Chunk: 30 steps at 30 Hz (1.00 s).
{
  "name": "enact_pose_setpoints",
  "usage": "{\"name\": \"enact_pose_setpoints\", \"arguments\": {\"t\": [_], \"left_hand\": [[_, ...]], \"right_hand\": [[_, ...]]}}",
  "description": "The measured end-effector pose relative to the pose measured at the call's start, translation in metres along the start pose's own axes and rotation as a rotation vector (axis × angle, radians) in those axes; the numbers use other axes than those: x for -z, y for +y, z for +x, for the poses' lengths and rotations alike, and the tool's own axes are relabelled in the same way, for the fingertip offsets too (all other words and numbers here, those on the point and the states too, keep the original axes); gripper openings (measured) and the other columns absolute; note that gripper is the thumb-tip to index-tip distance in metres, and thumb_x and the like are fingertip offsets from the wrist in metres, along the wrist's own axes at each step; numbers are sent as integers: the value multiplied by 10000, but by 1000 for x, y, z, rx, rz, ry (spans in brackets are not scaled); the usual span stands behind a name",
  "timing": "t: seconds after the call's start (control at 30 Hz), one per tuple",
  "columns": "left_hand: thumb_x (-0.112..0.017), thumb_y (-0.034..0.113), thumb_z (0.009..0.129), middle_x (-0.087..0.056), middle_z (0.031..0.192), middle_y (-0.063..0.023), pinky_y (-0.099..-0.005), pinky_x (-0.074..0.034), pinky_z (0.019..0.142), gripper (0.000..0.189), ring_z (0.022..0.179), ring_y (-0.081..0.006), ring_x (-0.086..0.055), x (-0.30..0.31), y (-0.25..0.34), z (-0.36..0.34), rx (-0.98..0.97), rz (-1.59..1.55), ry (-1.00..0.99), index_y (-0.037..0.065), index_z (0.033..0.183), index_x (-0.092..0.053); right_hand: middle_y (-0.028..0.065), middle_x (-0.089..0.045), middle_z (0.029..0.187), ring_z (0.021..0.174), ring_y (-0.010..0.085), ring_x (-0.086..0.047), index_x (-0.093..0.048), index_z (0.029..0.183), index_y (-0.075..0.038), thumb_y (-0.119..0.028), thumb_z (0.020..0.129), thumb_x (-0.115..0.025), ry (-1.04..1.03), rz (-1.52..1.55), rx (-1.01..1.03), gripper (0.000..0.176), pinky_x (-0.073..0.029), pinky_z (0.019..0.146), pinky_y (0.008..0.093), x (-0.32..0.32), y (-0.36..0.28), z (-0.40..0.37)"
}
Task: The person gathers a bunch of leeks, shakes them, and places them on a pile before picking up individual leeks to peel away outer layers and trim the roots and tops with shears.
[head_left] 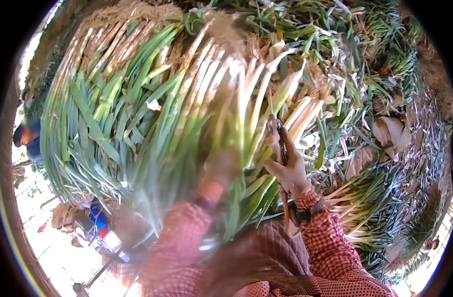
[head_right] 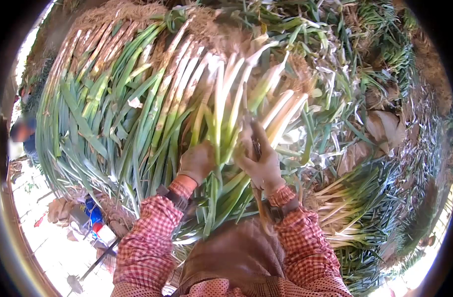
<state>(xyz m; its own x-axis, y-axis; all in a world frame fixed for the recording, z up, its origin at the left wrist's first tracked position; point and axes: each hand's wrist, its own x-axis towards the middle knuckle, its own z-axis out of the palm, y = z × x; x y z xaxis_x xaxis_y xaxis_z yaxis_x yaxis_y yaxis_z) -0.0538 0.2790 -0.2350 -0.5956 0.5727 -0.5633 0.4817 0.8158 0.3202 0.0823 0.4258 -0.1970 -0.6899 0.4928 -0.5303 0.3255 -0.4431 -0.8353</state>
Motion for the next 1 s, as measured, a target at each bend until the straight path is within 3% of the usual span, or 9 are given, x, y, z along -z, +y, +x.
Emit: {"name": "enact_pose_setpoints", "arguments": {"t": [0.1, 0.17, 0.23, 0.33, 0.4, 0.57, 0.77, 0.9, 1.0], "left_hand": [[-519, 317, 955, -690, 849, -183, -518, -525, 736, 282, 798, -402, -668, 27, -4, -14, -292, 67, -329, 87, 944, -682], [-530, 300, 947, -689, 851, -172, -499, -528, 727, 261, 788, -378, -676, 26, -32, -15, -473, 20, -275, 86, 939, -679], [-548, 236, 936, -671, 872, -181, -481, -518, 743, 199, 814, -372, -660, 46, -60, -8, -313, -80, -67, 75, 926, -664], [-573, 185, 938, -637, 922, -199, -503, -492, 770, 140, 894, -414, -608, 44, -116, 10, -55, 49, 486, 48, 962, -592], [-608, 229, 922, -647, 915, -217, -512, -495, 779, 200, 893, -421, -627, 33, -124, 9, 121, 28, 552, 36, 969, -594], [-683, 347, 864, -676, 993, -261, -508, -515, 814, 361, 934, -438, -656, 37, -104, 9, 346, 59, 257, 12, 991, -635], [-668, 354, 881, -694, 1116, -242, -457, -511, 927, 412, 1025, -397, -673, 63, -85, 14, 442, 90, -28, 6, 1103, -676], [-671, 352, 945, -671, 1130, -72, -286, -470, 941, 492, 1037, -156, -599, 60, -141, 8, 340, -736, -46, -52, 1221, -636], [-691, 395, 892, -642, 1309, -156, -338, -438, 1043, 603, 1224, -247, -585, 66, -121, 6, 357, -896, -132, -9, 1330, -597]], "right_hand": [[101, -628, 1144, 770, 136, -631, -219, 1596, -115, 4, 790, -690, -211, -271, -47, 942, -561, 655, 261, -19, -2, -11], [173, -618, 1295, 867, 200, -686, -221, 1598, -157, -2, 787, -687, -299, -457, 78, 949, -606, 759, 324, -37, 9, -13], [236, -669, 1210, 1104, 295, -684, -259, 1577, -134, -119, 769, -675, -405, -498, -203, 909, -532, 973, 383, -45, -15, -13], [223, -696, 1135, 1004, 322, -712, -257, 1580, -164, -129, 780, -641, -527, -561, -220, 888, -550, 923, 412, -66, -1, -15], [209, -709, 1092, 932, 348, -716, -250, 1579, -169, -146, 780, -634, -560, -584, -158, 888, -568, 871, 423, -73, 7, -15], [207, -709, 1049, 868, 319, -714, -259, 1573, -122, -151, 787, -663, -380, -497, 85, 885, -573, 818, 384, -87, 123, 64], [192, -712, 1040, 813, 283, -714, -234, 1582, -95, -145, 786, -696, -334, -446, -14, 922, -572, 770, 347, -80, 17, 13], [184, -687, 1036, 756, 208, -679, -213, 1595, -103, -110, 790, -688, -442, -438, -214, 934, -567, 744, 290, -52, -1, -52], [213, -713, 973, 792, 280, -721, -184, 1595, -88, -181, 782, -724, -504, -386, -241, 980, -574, 767, 360, -44, -2, -86]]}}
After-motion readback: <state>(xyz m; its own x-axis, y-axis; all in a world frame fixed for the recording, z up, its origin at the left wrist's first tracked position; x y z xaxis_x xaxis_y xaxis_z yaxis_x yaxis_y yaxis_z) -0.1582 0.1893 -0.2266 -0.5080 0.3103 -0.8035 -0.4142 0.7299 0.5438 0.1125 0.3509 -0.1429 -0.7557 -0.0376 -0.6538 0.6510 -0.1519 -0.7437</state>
